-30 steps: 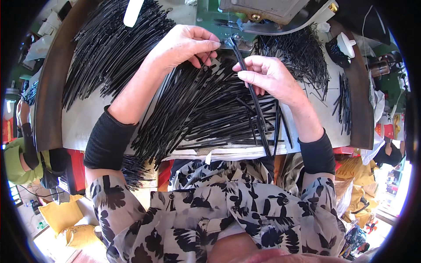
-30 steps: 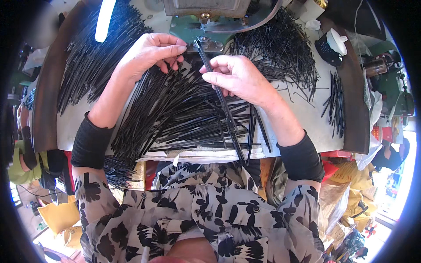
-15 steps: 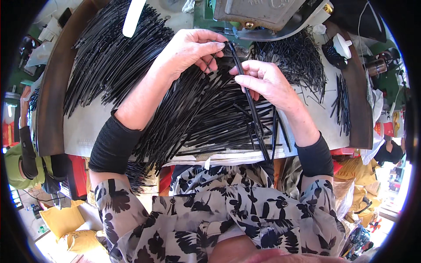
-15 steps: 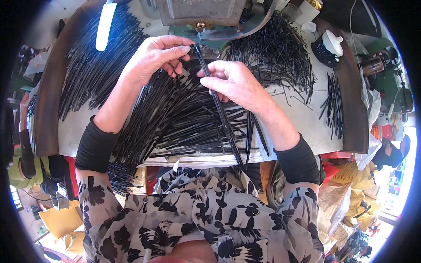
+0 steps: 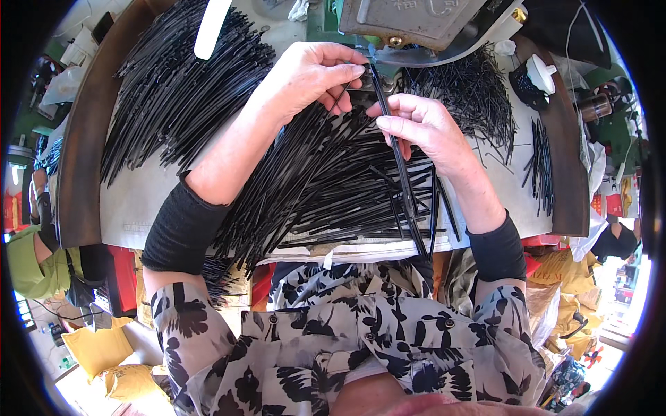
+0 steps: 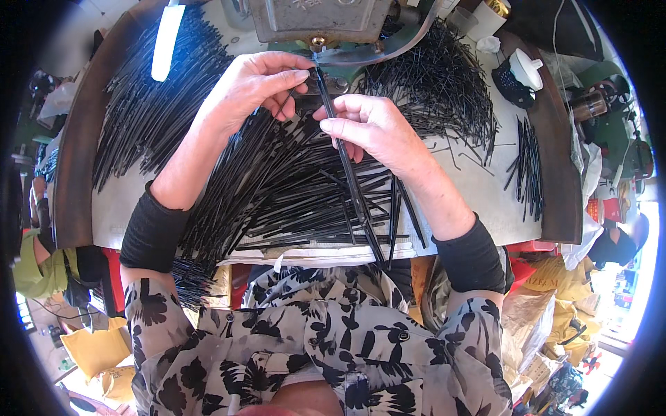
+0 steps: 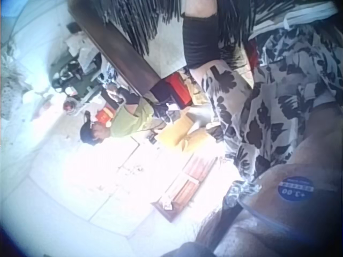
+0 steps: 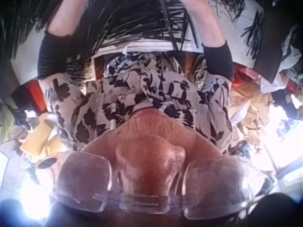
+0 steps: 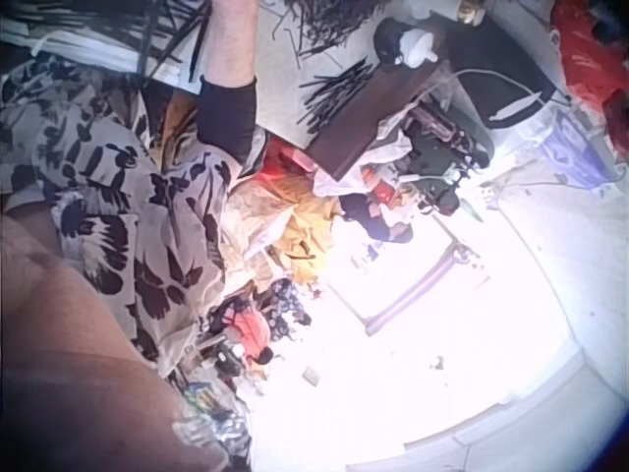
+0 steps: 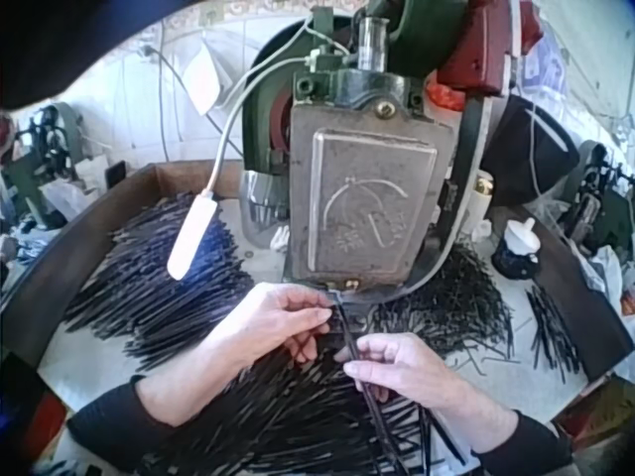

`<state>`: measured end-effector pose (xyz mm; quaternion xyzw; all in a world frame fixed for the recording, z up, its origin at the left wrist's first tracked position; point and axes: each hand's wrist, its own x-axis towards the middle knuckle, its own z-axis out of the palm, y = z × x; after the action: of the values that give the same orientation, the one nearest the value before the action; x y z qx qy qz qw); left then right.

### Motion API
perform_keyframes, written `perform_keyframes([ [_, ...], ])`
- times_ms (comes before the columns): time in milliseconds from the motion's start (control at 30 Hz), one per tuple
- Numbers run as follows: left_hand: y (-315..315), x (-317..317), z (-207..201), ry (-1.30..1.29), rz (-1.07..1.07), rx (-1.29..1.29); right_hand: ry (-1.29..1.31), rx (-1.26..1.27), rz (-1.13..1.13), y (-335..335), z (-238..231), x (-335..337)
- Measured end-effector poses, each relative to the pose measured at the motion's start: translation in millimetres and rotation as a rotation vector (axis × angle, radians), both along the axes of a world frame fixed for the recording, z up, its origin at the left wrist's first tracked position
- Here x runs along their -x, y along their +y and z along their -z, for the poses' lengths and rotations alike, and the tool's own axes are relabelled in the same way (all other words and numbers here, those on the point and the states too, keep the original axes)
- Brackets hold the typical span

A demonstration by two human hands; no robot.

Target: The person assembles umbrella ribs by fitting plastic ribs together with metal wire stretchers and joining them using a press machine before setting them aside.

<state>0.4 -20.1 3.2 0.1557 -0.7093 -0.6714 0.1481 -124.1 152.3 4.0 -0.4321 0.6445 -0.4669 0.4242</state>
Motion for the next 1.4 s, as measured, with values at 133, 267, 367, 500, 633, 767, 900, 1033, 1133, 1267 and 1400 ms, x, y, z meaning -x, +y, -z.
perform_keyframes([
  [133,-2,1,2,0.004,0.019,0.022,-0.041,0.001,-0.002,0,-1,1],
  [267,-4,3,2,0.002,0.03,0.065,-0.025,-0.004,-0.009,0,0,4],
  [367,-2,3,2,-0.001,0.008,0.078,-0.024,-0.006,0.002,0,0,5],
  [500,-3,3,3,0.005,0.023,0.058,0.012,-0.008,0.002,0,-2,5],
  [633,-3,4,3,0.014,0.024,0.078,0.015,-0.011,0.024,1,-1,6],
  [767,-2,5,2,0.016,0.013,0.1,0.034,-0.001,0.016,-1,0,9],
  [900,-1,5,1,0.018,0.019,0.088,0.062,-0.002,0.013,0,1,11],
  [1033,-3,5,2,0.024,0.028,0.073,0.046,-0.002,0.013,0,0,11],
  [1133,-2,4,1,0.014,0.027,0.06,-0.02,0.009,0.022,0,1,11],
  [1267,-1,4,1,0.007,0.022,0.032,-0.106,0.052,0.06,-1,7,14],
  [1400,0,4,1,0.008,0.02,0.012,-0.119,0.075,0.121,-4,7,11],
])
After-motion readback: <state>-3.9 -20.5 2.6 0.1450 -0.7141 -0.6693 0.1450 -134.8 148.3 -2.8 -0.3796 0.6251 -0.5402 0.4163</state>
